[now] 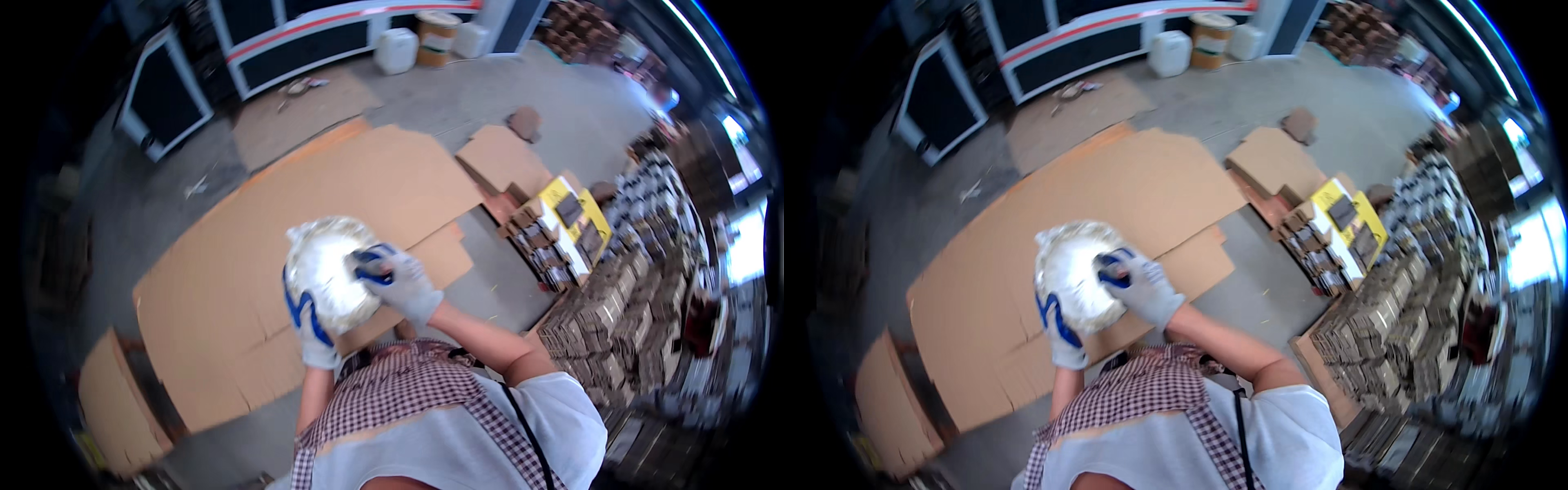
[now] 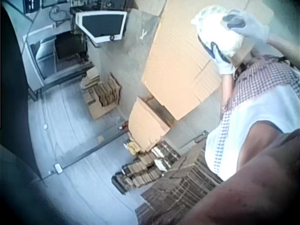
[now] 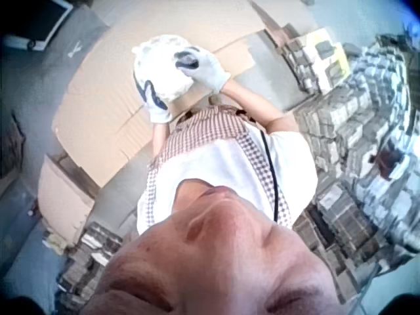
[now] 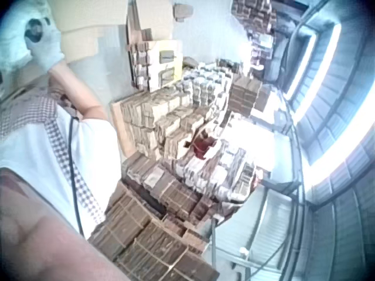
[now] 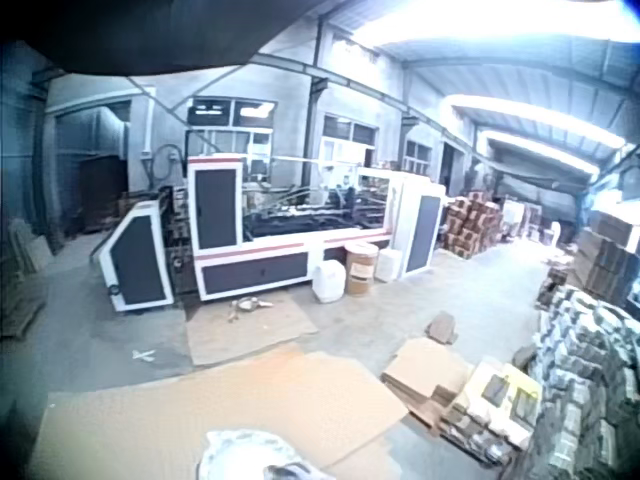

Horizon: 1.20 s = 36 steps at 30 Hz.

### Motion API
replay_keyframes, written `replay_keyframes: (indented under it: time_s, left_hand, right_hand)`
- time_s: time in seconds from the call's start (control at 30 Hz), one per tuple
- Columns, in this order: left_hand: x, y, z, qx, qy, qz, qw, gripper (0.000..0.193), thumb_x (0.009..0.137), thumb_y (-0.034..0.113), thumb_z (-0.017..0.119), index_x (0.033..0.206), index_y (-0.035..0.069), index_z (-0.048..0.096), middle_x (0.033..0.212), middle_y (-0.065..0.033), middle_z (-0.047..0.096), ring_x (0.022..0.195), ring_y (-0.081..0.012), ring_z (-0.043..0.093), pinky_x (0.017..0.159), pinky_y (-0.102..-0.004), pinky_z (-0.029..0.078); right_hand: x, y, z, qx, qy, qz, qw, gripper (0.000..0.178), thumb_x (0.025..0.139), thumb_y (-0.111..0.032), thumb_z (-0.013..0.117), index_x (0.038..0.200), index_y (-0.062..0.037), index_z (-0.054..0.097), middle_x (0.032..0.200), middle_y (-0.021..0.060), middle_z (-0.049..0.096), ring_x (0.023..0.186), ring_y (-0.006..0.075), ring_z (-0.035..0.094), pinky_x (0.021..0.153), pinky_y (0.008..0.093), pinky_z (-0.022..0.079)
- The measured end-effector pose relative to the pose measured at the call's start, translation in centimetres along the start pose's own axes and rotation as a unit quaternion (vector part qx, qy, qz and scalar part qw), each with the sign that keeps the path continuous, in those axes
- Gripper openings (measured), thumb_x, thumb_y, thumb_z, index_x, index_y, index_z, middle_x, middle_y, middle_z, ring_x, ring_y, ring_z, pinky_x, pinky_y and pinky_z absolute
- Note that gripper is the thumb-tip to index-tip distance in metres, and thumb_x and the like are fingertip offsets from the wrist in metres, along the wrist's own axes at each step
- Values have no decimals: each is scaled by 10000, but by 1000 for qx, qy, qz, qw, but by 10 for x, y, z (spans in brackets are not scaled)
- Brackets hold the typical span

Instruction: The person scoops white paste from a container and spreads it onto a large cardboard sheet using a scraper tool. The person works in a warehouse environment, applying the substance in broad strokes across the surface of the cardboard.

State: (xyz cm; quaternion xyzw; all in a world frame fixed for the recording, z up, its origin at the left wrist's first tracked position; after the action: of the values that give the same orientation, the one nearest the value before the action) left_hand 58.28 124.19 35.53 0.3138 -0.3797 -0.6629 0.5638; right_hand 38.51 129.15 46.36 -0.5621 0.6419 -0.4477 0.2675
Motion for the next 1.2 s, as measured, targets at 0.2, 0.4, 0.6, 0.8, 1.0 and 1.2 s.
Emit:
replay_keyframes:
  time_s: [0.2,0.4,0.6,0.8,1.0,1.2]
  left_hand:
    - [4,20,11,22,-2,18,1000,667,962,171,548,1547,8,272,1553,-146,355,1418,-257,369,1171,-377,305]
    - [-2,18,-3,50,34,31,998,681,969,217,581,1545,11,283,1547,-140,373,1414,-240,372,1175,-366,290]
    - [-1,3,-19,27,63,25,997,682,969,251,571,1545,21,289,1534,-136,388,1399,-233,394,1165,-358,308]
    - [-1,-3,-20,2,83,3,997,662,974,238,562,1540,24,294,1518,-135,399,1390,-229,405,1156,-357,331]
    - [0,-5,-22,17,80,28,996,592,996,215,521,1516,11,327,1493,-138,422,1364,-238,434,1142,-357,359]
    - [9,-10,-42,100,79,88,988,494,1032,156,437,1484,-24,359,1462,-140,454,1335,-240,463,1115,-348,390]
  right_hand:
    - [8,31,25,9,-45,56,997,405,812,-213,764,1157,-36,644,1102,166,664,974,335,669,857,391,534]
    - [9,86,33,407,7,205,890,295,954,-75,605,1232,23,610,969,93,701,821,166,689,725,293,584]
    - [4,145,58,570,20,362,737,232,1008,-313,579,1026,-97,662,826,54,703,620,170,634,538,260,511]
    - [9,127,80,572,-107,352,733,351,979,-486,568,977,-148,663,759,-27,618,617,103,569,500,240,464]
    - [17,113,88,650,-150,309,678,401,979,-456,588,1185,-115,636,979,-8,671,745,76,615,608,209,524]
    - [22,102,92,649,-132,334,671,428,967,-512,572,1127,-120,637,932,-24,655,719,102,626,577,226,534]
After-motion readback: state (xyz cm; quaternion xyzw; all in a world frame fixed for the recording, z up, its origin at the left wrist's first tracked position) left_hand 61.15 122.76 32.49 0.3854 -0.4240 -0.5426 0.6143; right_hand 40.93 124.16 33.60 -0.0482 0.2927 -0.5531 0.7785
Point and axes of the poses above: each hand's wrist, its own x-axis towards the middle knuckle, its own z-axis out of the palm, y = z × x, the point moved 9 cm from there along x, towards the middle knuckle
